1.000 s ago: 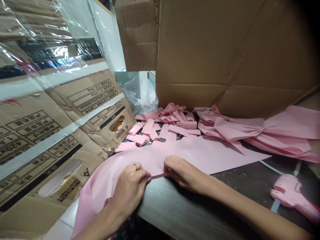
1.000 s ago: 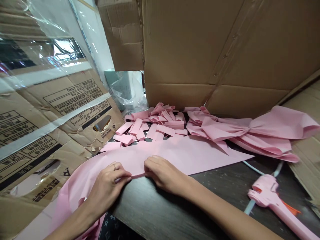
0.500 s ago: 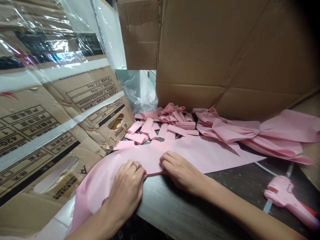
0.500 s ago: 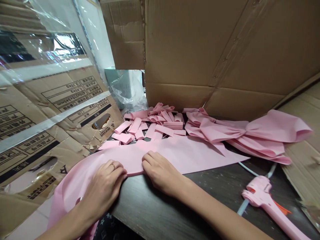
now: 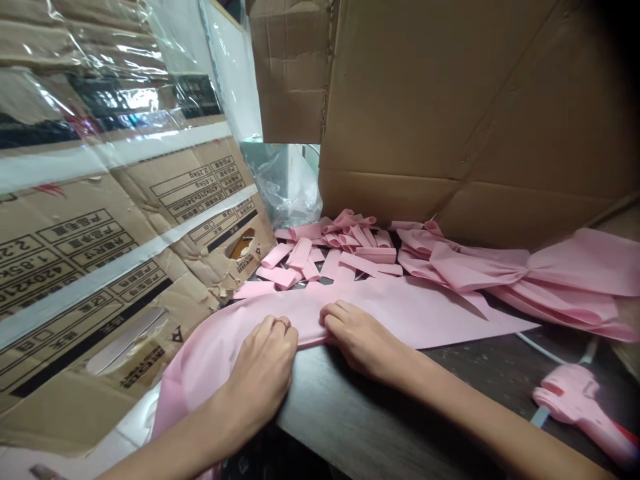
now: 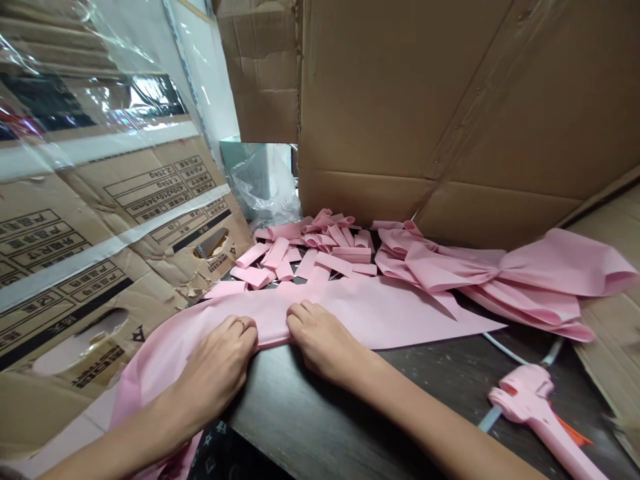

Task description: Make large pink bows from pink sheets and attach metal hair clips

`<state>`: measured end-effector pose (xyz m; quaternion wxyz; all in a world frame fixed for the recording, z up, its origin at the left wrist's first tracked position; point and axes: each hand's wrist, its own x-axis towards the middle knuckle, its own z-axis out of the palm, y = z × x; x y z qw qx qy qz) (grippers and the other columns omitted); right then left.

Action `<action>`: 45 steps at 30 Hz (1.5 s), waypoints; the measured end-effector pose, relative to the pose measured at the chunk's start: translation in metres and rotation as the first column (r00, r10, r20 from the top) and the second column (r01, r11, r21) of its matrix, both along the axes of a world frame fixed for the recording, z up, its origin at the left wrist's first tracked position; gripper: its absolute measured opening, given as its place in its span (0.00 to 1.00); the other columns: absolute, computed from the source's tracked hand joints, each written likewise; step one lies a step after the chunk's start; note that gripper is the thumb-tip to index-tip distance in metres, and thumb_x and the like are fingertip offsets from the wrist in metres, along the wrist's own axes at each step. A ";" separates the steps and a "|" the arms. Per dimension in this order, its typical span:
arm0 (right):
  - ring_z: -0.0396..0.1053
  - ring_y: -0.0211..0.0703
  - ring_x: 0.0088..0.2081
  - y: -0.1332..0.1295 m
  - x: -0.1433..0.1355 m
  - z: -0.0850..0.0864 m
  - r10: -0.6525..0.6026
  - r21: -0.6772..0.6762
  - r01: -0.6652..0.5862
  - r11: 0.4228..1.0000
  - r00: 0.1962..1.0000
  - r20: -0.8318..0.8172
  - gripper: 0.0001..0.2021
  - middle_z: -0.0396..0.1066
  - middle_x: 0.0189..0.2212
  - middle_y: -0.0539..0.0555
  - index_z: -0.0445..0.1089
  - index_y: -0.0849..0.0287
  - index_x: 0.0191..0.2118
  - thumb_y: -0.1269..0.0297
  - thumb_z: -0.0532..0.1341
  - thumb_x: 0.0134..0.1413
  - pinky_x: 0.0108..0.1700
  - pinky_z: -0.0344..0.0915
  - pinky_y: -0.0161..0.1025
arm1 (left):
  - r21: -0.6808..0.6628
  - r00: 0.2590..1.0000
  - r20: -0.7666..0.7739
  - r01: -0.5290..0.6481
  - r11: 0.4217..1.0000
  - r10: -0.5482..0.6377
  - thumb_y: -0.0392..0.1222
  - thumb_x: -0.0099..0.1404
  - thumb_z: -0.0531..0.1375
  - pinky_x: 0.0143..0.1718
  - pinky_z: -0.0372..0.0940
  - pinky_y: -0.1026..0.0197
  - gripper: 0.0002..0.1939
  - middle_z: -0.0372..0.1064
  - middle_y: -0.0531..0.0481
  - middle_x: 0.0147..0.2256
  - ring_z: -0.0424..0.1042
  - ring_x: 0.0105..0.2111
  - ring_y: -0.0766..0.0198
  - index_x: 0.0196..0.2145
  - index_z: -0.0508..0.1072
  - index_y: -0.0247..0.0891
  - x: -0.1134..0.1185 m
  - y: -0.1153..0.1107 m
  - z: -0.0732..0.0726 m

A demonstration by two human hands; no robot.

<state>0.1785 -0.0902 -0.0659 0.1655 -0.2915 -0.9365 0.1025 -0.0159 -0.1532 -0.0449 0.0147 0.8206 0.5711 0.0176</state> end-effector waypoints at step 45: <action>0.62 0.42 0.34 0.010 -0.005 -0.015 -0.078 -0.118 0.047 0.992 0.959 -0.274 0.09 0.65 0.31 0.55 0.66 0.61 0.31 0.81 0.55 0.54 0.36 0.61 0.38 | 0.032 0.939 0.333 0.084 0.996 -0.090 0.43 0.69 0.51 0.38 0.60 0.59 0.13 0.66 0.47 0.33 0.65 0.36 0.60 0.31 0.70 0.35 -0.003 0.035 -0.010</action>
